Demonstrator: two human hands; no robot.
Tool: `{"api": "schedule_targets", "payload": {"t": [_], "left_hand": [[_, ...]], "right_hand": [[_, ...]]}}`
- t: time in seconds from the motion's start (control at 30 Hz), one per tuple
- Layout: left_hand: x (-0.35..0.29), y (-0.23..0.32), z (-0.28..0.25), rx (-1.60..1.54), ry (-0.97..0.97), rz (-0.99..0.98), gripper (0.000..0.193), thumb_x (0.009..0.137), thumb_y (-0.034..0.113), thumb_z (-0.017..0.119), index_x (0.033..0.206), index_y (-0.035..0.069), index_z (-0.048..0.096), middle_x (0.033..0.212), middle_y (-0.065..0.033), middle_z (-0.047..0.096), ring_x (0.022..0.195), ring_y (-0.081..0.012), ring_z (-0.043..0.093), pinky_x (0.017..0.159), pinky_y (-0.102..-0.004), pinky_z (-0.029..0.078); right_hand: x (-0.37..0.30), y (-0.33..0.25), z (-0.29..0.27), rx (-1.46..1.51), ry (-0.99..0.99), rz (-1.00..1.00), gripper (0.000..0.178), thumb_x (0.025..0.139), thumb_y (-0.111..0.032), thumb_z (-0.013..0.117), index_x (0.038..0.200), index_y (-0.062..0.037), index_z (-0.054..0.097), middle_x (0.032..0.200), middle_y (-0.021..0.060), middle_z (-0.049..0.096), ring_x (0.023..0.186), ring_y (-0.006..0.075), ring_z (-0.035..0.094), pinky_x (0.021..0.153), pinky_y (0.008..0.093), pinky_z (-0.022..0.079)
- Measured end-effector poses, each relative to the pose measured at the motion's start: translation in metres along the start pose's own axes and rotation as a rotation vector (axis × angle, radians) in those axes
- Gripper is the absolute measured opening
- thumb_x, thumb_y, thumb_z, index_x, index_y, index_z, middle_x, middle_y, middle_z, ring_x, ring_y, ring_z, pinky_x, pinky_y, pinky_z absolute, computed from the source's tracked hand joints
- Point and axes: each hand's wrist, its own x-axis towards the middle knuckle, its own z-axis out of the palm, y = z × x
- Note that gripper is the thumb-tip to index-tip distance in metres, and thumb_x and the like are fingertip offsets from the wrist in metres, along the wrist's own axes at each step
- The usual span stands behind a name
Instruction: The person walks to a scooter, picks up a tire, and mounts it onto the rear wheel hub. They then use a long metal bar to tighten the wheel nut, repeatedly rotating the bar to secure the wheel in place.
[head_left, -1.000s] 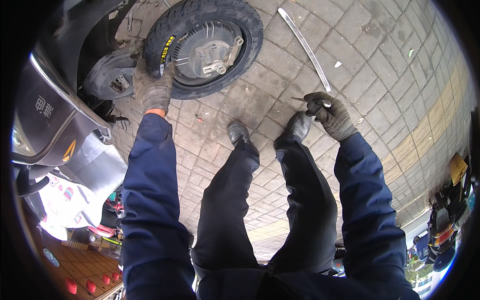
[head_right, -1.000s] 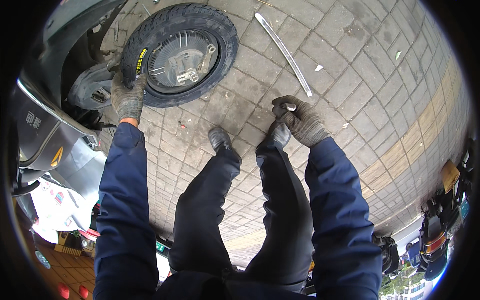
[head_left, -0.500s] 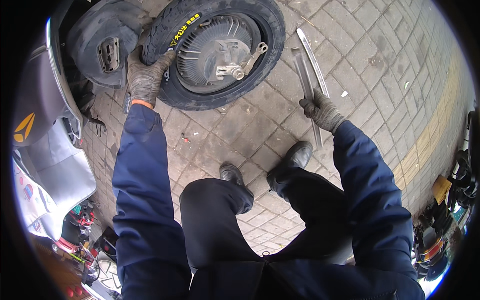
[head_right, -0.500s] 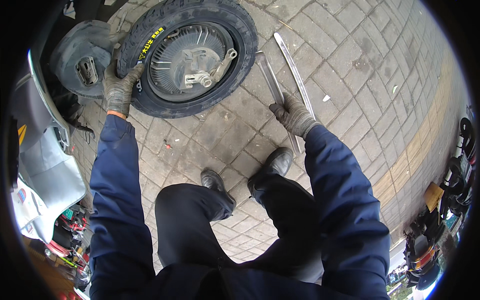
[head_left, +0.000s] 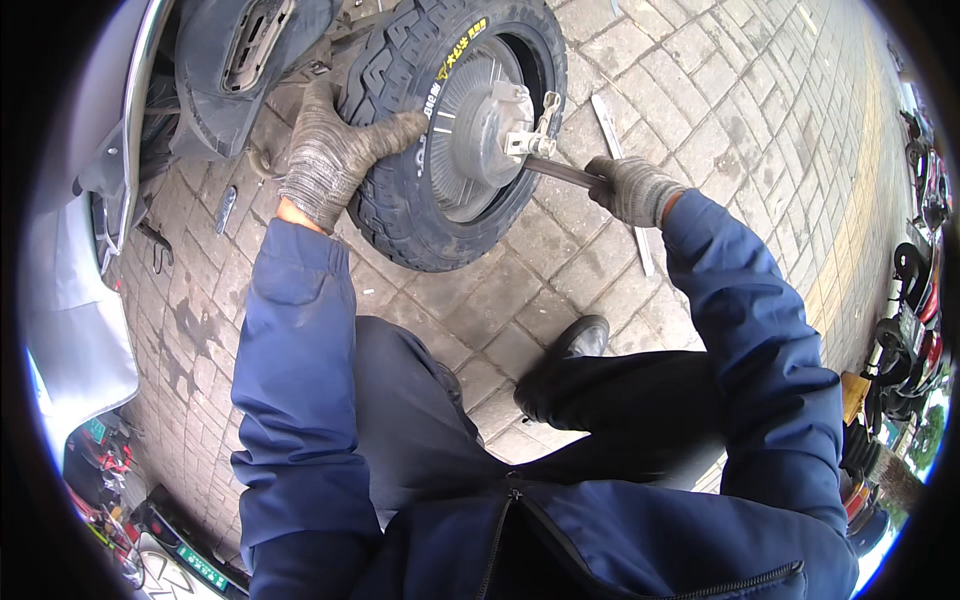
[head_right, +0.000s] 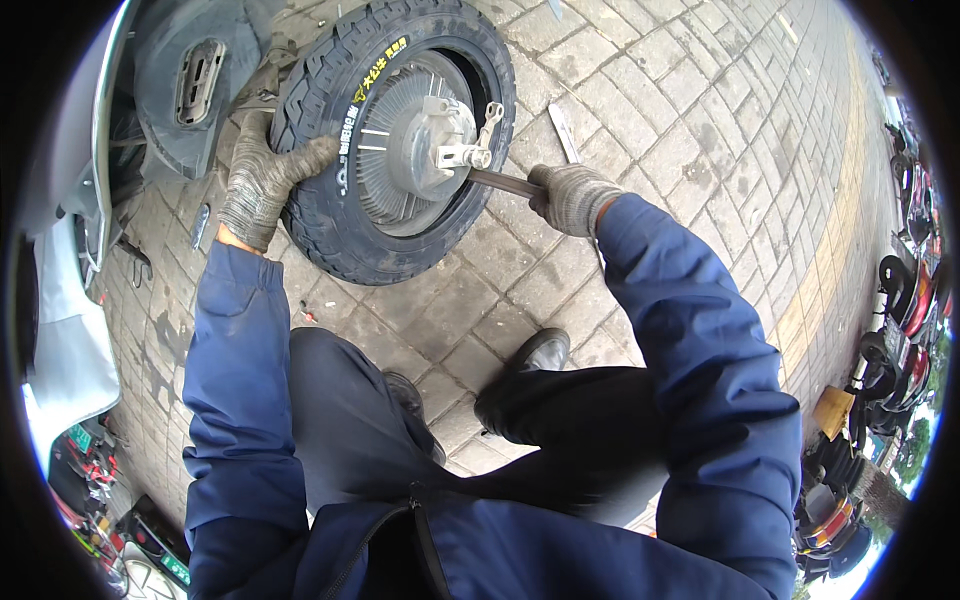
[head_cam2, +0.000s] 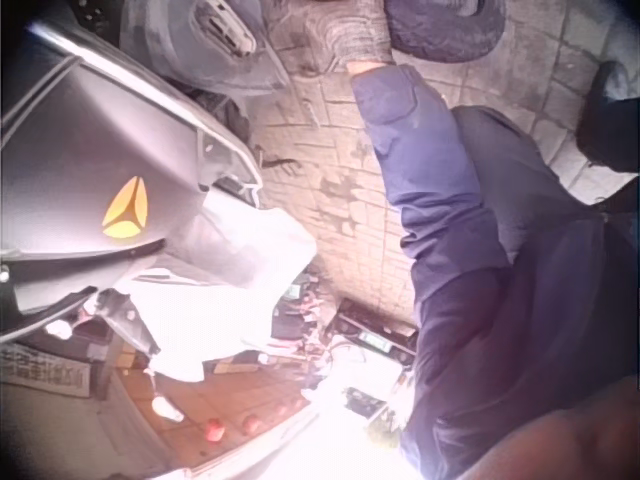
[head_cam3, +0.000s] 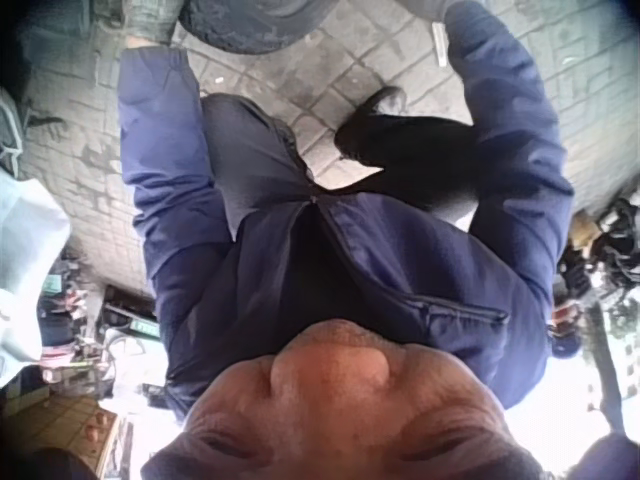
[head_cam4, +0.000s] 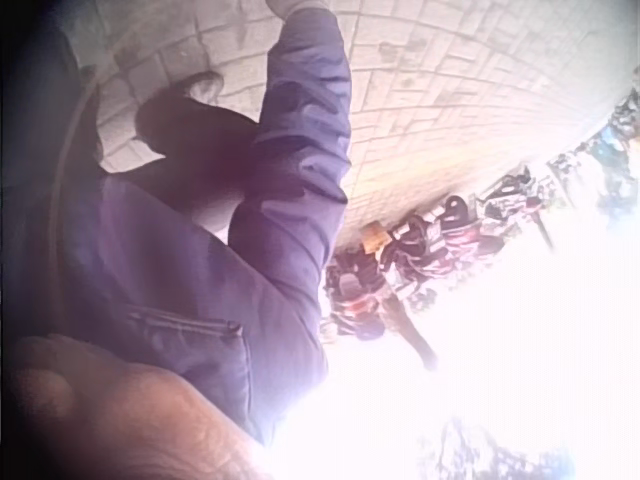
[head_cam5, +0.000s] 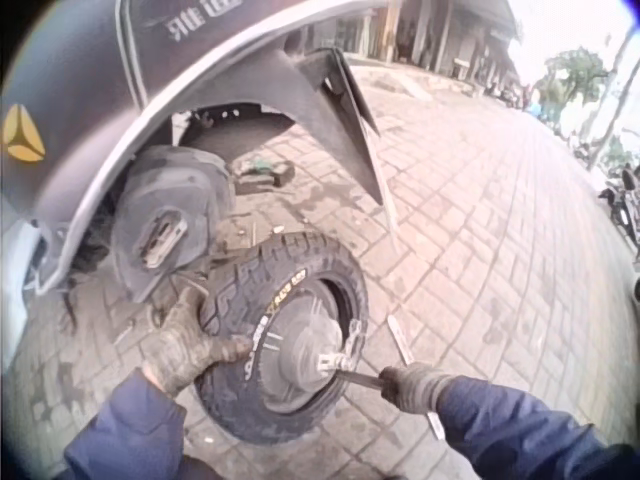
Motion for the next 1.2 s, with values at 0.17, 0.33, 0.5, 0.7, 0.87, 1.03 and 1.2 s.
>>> {"api": "schedule_targets", "payload": {"t": [0.17,0.33,0.5,0.7,0.87,1.03,1.2], "left_hand": [[-0.024,0.004,-0.004,0.197,-0.013,-0.103,0.105,0.054,0.047,0.091,0.128,-0.011,0.045,0.115,-0.0228,0.065,0.109,-0.0312,0.062,0.105,-0.0444,0.030],[-0.023,0.001,-0.002,0.235,0.031,-0.162,0.124,0.053,0.064,0.085,0.137,-0.014,0.037,0.121,-0.0273,0.062,0.119,-0.0343,0.059,0.114,-0.0465,0.020],[-0.017,0.000,-0.001,0.031,0.025,-0.178,0.106,0.060,0.046,0.091,0.130,-0.016,0.041,0.112,-0.0270,0.064,0.101,-0.0310,0.067,0.087,-0.0398,0.056],[-0.015,-0.002,0.007,-0.029,-0.004,0.030,0.094,0.067,0.033,0.089,0.137,-0.009,0.041,0.112,-0.0243,0.065,0.092,-0.0302,0.070,0.080,-0.0369,0.060],[-0.013,0.008,0.015,-0.530,-0.121,0.055,0.085,0.068,0.010,0.089,0.137,-0.003,0.041,0.122,-0.0108,0.063,0.108,-0.0218,0.061,0.095,-0.0344,0.050],[-0.015,0.007,0.006,-0.452,-0.039,-0.034,0.086,0.068,0.014,0.089,0.135,-0.007,0.041,0.121,-0.0138,0.063,0.108,-0.0223,0.061,0.094,-0.0341,0.051],[-0.010,-0.002,0.004,-0.393,0.010,-0.062,0.085,0.070,0.016,0.087,0.137,-0.008,0.040,0.121,-0.0146,0.063,0.107,-0.0224,0.062,0.093,-0.0339,0.051]], "right_hand": [[0.035,-0.035,-0.021,-0.396,-0.171,-0.002,0.025,0.084,-0.024,0.063,0.103,-0.0095,0.072,0.088,0.0161,0.071,0.090,0.0361,0.068,0.077,0.0444,0.054],[0.057,-0.068,-0.044,-0.684,-0.259,0.023,0.027,0.084,-0.029,0.062,0.100,-0.0118,0.074,0.089,0.0140,0.072,0.088,0.0347,0.069,0.075,0.0448,0.054],[0.060,-0.077,-0.067,-0.812,-0.221,0.009,0.030,0.084,-0.035,0.062,0.097,-0.0110,0.075,0.086,0.0148,0.071,0.084,0.0350,0.069,0.073,0.0449,0.053],[0.068,-0.063,-0.063,-0.729,-0.277,0.030,0.031,0.084,-0.035,0.067,0.100,-0.0102,0.074,0.084,0.0138,0.071,0.083,0.0337,0.068,0.076,0.0411,0.052],[0.072,-0.061,-0.060,-0.724,-0.249,0.003,0.036,0.082,-0.040,0.068,0.098,-0.0077,0.074,0.084,0.0148,0.071,0.083,0.0319,0.069,0.077,0.0400,0.053],[0.084,-0.077,-0.066,-0.872,-0.317,-0.005,0.041,0.081,-0.043,0.068,0.090,-0.0044,0.075,0.077,0.0149,0.070,0.076,0.0314,0.068,0.072,0.0409,0.054],[0.093,-0.081,-0.071,-0.874,-0.364,-0.032,0.039,0.077,-0.040,0.068,0.086,-0.0033,0.075,0.075,0.0147,0.069,0.073,0.0313,0.068,0.070,0.0418,0.054]]}}
